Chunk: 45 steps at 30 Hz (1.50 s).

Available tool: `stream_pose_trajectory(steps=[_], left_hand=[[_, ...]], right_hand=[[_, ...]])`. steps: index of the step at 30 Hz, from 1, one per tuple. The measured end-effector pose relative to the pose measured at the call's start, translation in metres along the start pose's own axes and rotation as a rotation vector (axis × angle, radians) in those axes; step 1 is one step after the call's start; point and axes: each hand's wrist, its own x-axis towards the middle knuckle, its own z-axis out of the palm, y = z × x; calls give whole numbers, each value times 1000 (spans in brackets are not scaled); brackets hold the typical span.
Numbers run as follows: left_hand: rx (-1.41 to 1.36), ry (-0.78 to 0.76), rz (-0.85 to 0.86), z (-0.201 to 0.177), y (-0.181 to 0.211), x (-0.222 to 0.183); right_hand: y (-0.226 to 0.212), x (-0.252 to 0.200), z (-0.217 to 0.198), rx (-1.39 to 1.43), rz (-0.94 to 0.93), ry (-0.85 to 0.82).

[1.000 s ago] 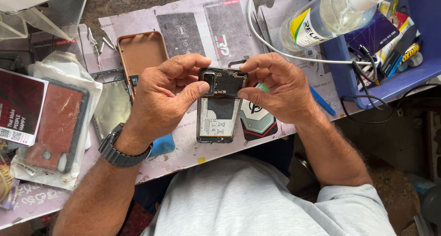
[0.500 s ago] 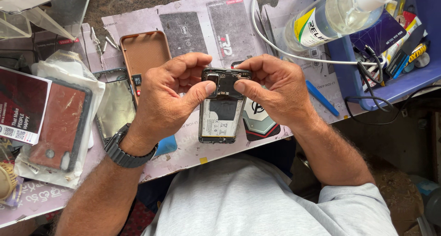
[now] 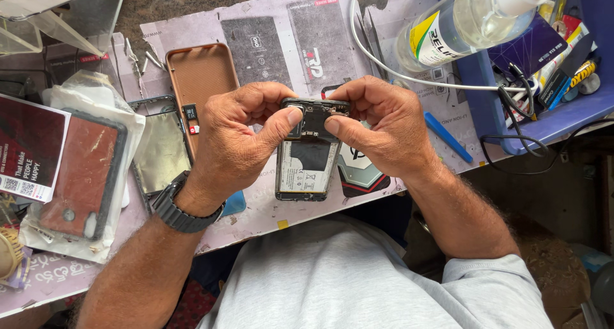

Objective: The person uses a green screwdriver to remove screws from the internal frame of a disassembled smartphone. They then place a black metal shield plate onto the motherboard area and proceed to secure it by screwing in multiple screws. The task involves careful handling of small components and tools.

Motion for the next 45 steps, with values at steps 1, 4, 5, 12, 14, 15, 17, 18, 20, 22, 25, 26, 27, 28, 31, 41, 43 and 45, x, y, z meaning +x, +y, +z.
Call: stream_pose_trajectory(steps=[1, 4, 5, 12, 14, 15, 17, 18, 20, 22, 25, 26, 27, 28, 31, 41, 43, 45], left_hand=[[-4, 6, -3, 0, 0, 0], [17, 25, 38, 1, 1, 1], [28, 31, 57, 2, 1, 1], [-2, -15, 5, -1, 0, 1], [-37, -45, -22, -2, 0, 0], [-21, -35, -20, -2, 0, 0], [11, -16, -16, -1, -1, 2], [22, -19, -8, -1, -2, 2], [45, -22, 7, -1, -2, 2], [-20, -24, -22, -1, -3, 3], [-18, -22, -21, -1, -3, 4], [-1, -20, -14, -3, -2, 4], [-24, -34, -38, -5, -2, 3], [-48, -48, -62, -7, -2, 3], [-154, -78, -100, -11, -2, 4], [-61, -26, -55, -6, -7, 7], [-51, -13, -60, -5, -9, 8], [-37, -6, -57, -4, -11, 11]], right_hand=[[0, 1, 0, 2, -16, -7], [0, 3, 0, -2, -41, -14], [0, 2, -1, -10, -30, -10], [3, 0, 2, 98, 23, 9], [3, 0, 2, 131, 16, 13], [4, 0, 3, 147, 13, 18], [5, 1, 2, 122, -6, 6], [5, 1, 2, 110, -15, 1], [6, 2, 2, 92, -18, 3], [7, 2, 2, 119, -13, -4], [9, 7, 1, 214, 0, -24], [9, 8, 0, 240, 4, -25], [10, 8, -1, 265, 11, -27], [12, 8, -1, 296, 20, -22], [15, 11, -1, 360, 43, -2], [15, 15, 4, 354, 80, 35], [15, 16, 5, 339, 83, 29], [15, 18, 5, 323, 86, 21]])
